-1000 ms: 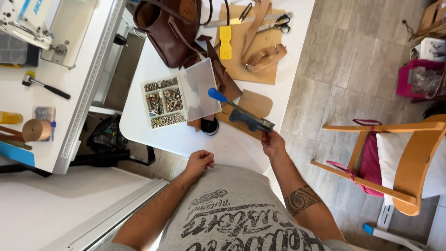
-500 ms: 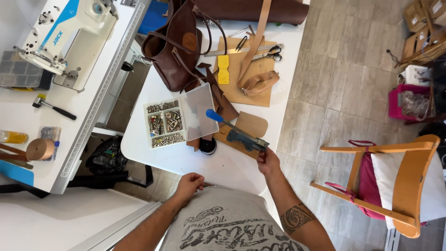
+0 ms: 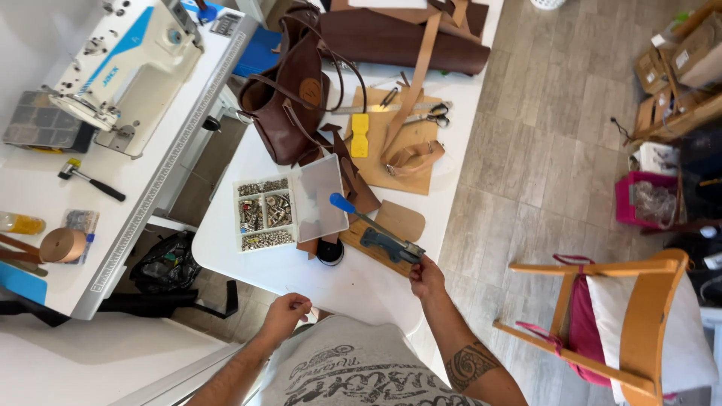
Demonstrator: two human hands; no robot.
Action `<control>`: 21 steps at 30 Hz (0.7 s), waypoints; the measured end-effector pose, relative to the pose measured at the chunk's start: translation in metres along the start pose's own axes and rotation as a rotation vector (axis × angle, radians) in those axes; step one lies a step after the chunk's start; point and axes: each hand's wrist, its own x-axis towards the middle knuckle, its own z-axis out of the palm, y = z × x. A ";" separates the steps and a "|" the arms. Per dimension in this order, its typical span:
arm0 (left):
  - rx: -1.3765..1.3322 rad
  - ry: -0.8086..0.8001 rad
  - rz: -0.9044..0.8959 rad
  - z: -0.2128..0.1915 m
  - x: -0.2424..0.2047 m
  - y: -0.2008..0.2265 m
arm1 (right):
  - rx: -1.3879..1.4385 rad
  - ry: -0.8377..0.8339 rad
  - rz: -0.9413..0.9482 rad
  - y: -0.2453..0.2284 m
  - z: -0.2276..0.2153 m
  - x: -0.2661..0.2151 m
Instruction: The person threads a metal buckle onto a leather strap, folds the end, and then selects rivets from a storage box to prepare for fastening.
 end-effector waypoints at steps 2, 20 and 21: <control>-0.007 0.027 -0.015 -0.004 -0.007 0.003 | -0.005 0.022 -0.006 -0.003 0.005 -0.006; 0.039 -0.057 -0.072 0.027 -0.022 -0.011 | -0.213 -0.202 -0.043 -0.012 -0.020 0.021; 0.048 -0.065 -0.077 0.024 -0.020 -0.006 | -0.241 -0.208 -0.092 -0.012 -0.021 0.020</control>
